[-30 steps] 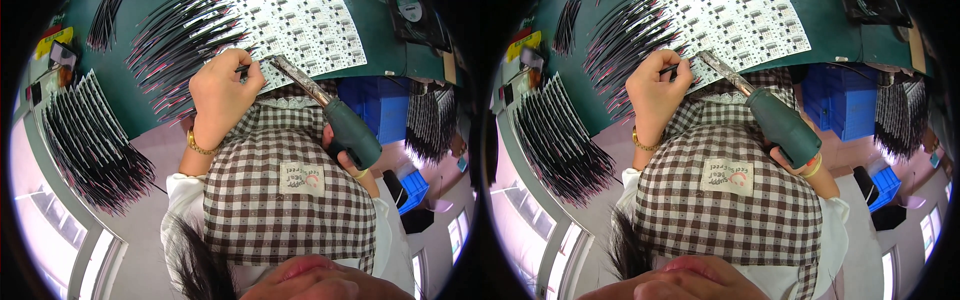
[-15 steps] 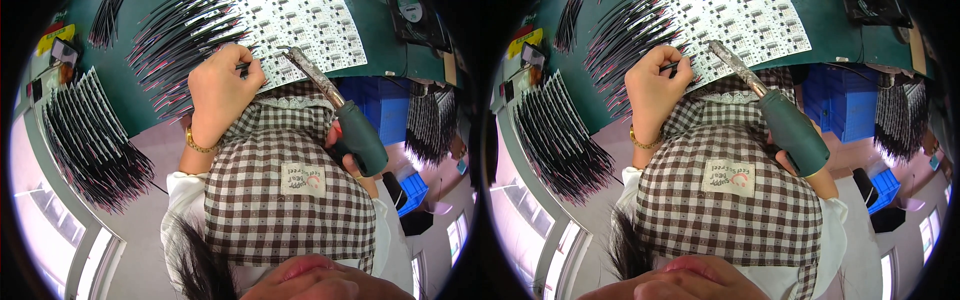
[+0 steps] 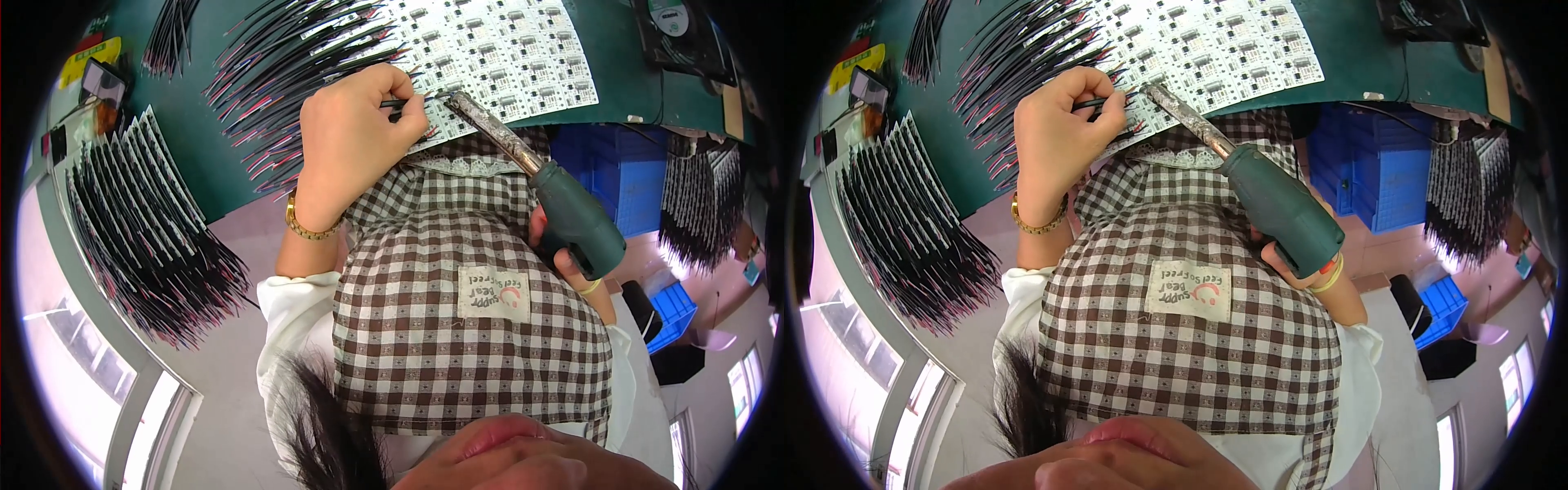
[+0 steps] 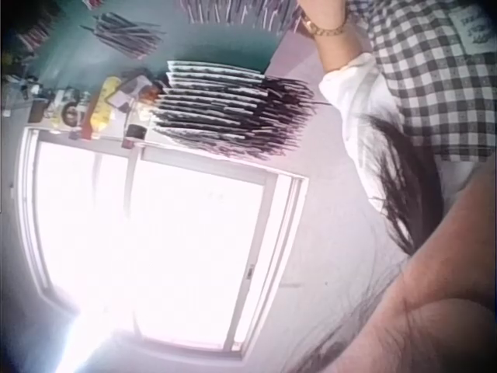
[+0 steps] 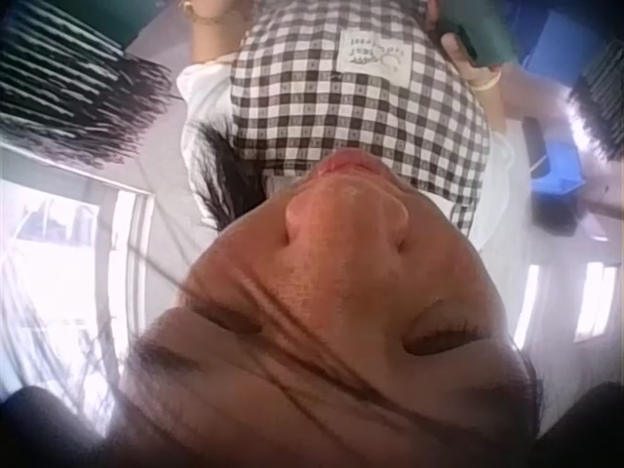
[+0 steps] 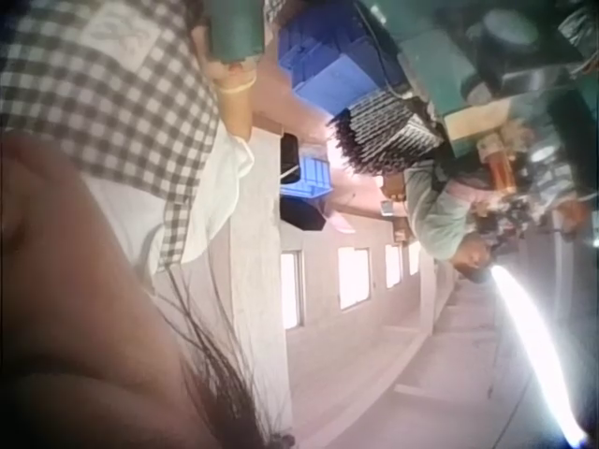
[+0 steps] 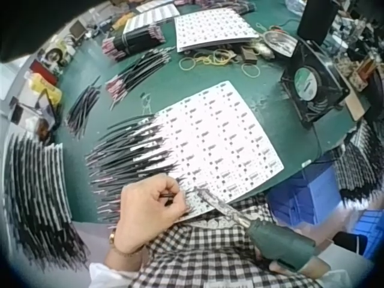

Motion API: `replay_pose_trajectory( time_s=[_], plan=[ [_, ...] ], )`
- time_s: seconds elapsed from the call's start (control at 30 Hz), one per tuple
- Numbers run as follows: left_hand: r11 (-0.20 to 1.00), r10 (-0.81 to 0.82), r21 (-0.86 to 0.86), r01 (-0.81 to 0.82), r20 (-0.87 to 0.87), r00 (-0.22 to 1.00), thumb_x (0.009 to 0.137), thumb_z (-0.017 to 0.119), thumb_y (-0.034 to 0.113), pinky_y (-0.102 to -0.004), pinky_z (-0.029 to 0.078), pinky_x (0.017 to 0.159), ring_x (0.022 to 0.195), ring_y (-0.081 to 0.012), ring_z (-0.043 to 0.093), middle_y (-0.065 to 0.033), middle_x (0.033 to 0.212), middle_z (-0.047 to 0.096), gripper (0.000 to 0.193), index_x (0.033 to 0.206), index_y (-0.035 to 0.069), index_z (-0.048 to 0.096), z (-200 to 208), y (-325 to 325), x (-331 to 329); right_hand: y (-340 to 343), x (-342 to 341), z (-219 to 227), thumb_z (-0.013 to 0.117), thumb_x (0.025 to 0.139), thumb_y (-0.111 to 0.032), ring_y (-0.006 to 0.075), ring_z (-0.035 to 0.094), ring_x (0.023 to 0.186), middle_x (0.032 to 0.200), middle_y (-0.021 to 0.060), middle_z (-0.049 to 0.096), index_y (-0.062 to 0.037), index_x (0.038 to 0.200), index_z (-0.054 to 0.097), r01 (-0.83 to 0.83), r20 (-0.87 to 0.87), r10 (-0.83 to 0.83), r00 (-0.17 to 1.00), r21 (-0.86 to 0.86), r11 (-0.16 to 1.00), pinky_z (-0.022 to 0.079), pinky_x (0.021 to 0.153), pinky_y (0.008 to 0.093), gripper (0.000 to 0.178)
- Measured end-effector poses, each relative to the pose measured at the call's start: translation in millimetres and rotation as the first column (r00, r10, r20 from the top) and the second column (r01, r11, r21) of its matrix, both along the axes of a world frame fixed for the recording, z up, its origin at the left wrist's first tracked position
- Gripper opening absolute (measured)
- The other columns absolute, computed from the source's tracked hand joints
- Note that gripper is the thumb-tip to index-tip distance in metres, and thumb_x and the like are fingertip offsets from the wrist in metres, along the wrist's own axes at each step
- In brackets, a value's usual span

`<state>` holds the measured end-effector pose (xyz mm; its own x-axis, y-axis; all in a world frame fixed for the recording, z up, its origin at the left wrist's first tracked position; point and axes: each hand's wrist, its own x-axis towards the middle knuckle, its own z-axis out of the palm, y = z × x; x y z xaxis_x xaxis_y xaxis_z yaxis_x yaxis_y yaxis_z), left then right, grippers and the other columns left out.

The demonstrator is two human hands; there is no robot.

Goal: The person solders red and black wires onto individual printed circuit boards using a soldering iron.

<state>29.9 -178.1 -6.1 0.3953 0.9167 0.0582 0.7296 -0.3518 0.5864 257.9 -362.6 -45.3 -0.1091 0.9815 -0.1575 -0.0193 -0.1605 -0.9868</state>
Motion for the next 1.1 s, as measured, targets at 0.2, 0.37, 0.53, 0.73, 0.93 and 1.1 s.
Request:
replay_pose_trajectory(
  time_s=[0.2,0.37,0.53,0.73,0.93,1.1],
  plan=[
    [0.999,-0.008,0.037,0.007,0.029,1.0,0.068,0.07,0.014,-0.0256,0.042,0.046,0.05,-0.0142,0.059,-0.0009,0.06,0.062,0.006,0.068,0.011,0.064,-6.5,1.1,4.3,0.4,3.8,3.0,0.065,0.08,-0.031,0.0241,0.06,0.07,0.069,0.0039,0.062,-0.004,0.088,0.065,-0.013,0.1,0.01,0.995,0.034,0.999,0.048,0.067,0.0332,0.028],
    [1.0,-0.023,0.011,0.022,0.036,0.999,0.069,0.072,0.013,-0.0201,0.038,0.048,0.048,-0.0065,0.046,0.0001,0.058,0.055,0.011,0.073,0.006,0.064,-6.0,0.5,3.9,3.1,1.4,7.9,0.064,0.08,-0.03,0.0261,0.06,0.071,0.069,0.0036,0.062,-0.0052,0.082,0.065,0.009,0.113,-0.018,0.993,0.08,0.997,0.048,0.069,0.0347,0.025],
    [1.0,-0.02,0.017,0.02,0.017,1.0,0.069,0.072,0.013,-0.0206,0.038,0.047,0.047,-0.0071,0.047,-0.0006,0.059,0.057,0.01,0.074,0.007,0.065,-4.7,1.7,-0.2,1.7,2.4,-3.5,0.063,0.081,-0.032,0.0277,0.061,0.073,0.068,0.0034,0.062,-0.0054,0.082,0.065,-0.019,0.14,0.004,0.99,0.107,0.994,0.048,0.071,0.0348,0.027],
    [0.999,-0.016,0.035,0.015,0.033,0.999,0.068,0.069,0.013,-0.0271,0.041,0.044,0.047,-0.0148,0.055,-0.0012,0.059,0.059,0.007,0.067,0.011,0.062,9.6,5.7,-1.3,10.5,-11.0,17.2,0.062,0.081,-0.052,0.0175,0.055,0.072,0.08,0.0056,0.057,-0.0015,0.121,0.052,0.127,-0.221,-0.132,0.966,-0.034,0.991,0.044,0.067,0.0292,0.065],
    [1.0,-0.018,0.009,0.017,0.1,0.995,0.066,0.069,0.012,-0.0309,0.043,0.045,0.048,-0.021,0.056,-0.0052,0.055,0.055,0.007,0.067,0.01,0.062,17.1,9.4,-10.1,32.5,-22.0,22.3,0.062,0.077,-0.06,0.0133,0.052,0.068,0.078,0.0065,0.054,-0.0004,0.127,0.045,0.209,-0.235,-0.213,0.948,-0.043,0.977,0.041,0.06,0.0263,0.079],
    [0.998,-0.05,0.053,0.046,0.092,0.994,0.067,0.069,0.01,-0.0292,0.041,0.045,0.047,-0.018,0.053,-0.0045,0.056,0.056,0.008,0.069,0.009,0.062,28.8,21.2,-16.1,67.4,-28.9,20.2,0.065,0.072,-0.064,0.0147,0.052,0.066,0.076,0.0065,0.052,-0.0011,0.123,0.045,0.233,-0.27,-0.241,0.932,-0.059,0.971,0.042,0.059,0.0267,0.083]
  ],
)
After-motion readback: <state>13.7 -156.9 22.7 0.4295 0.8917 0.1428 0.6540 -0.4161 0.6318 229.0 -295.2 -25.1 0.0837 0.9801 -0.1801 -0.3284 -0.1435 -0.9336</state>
